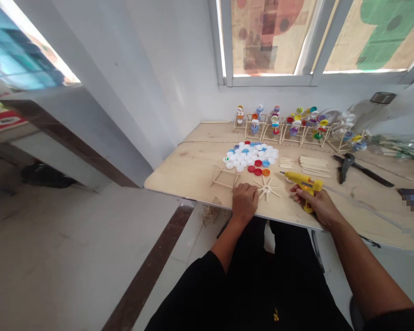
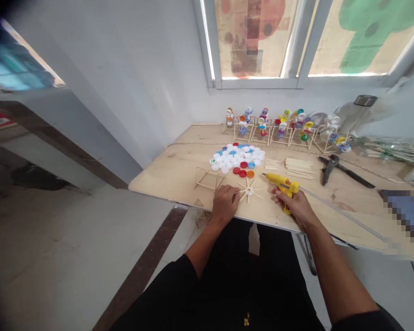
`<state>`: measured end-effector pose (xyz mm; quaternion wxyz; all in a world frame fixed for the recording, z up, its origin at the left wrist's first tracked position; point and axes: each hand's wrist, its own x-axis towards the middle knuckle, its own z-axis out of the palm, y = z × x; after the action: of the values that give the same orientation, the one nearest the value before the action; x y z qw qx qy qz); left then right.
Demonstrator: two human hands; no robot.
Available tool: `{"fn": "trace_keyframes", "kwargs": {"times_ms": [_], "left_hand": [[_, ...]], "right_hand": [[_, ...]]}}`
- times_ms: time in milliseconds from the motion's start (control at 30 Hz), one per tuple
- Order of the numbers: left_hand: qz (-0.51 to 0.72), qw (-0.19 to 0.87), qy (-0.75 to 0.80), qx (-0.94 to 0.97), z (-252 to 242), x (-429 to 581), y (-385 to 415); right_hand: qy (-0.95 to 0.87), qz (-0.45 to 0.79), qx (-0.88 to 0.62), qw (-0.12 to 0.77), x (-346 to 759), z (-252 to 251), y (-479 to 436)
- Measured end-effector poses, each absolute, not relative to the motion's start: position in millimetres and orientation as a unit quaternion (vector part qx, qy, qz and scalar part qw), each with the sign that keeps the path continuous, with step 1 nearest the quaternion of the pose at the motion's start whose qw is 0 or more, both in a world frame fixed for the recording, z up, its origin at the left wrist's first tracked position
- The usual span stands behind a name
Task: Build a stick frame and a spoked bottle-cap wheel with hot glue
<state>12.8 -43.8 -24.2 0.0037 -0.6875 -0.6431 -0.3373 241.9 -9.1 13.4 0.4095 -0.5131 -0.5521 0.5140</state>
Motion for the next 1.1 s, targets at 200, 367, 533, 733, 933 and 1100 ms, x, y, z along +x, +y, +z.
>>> {"fn": "trace_keyframes", "kwargs": {"times_ms": [200,367,533,733,933,1100], "left_hand": [[-0.328,0.001,-0.643,-0.692,-22.8,12.1,-44.2],[-0.334,-0.001,-0.643,-0.689,-21.2,12.4,-44.8],[-0.337,-0.012,-0.647,-0.684,-22.6,12.2,-44.0],[-0.331,-0.017,-0.645,-0.689,-19.7,11.9,-45.7],[-0.370,-0.025,-0.634,-0.679,-22.2,9.4,-46.9],[-0.387,-0.068,-0.625,-0.674,-19.7,5.2,-45.5]], "right_hand": [[-0.552,0.511,-0.510,0.417,242.4,11.8,-10.7],[-0.553,0.505,-0.520,0.411,241.7,13.1,-11.5],[-0.558,0.502,-0.533,0.390,245.8,10.2,-8.4],[-0.563,0.496,-0.538,0.385,248.1,6.4,-6.2],[-0.569,0.498,-0.549,0.355,251.5,-0.5,-7.4],[-0.581,0.487,-0.562,0.331,252.8,-2.0,-9.3]]}}
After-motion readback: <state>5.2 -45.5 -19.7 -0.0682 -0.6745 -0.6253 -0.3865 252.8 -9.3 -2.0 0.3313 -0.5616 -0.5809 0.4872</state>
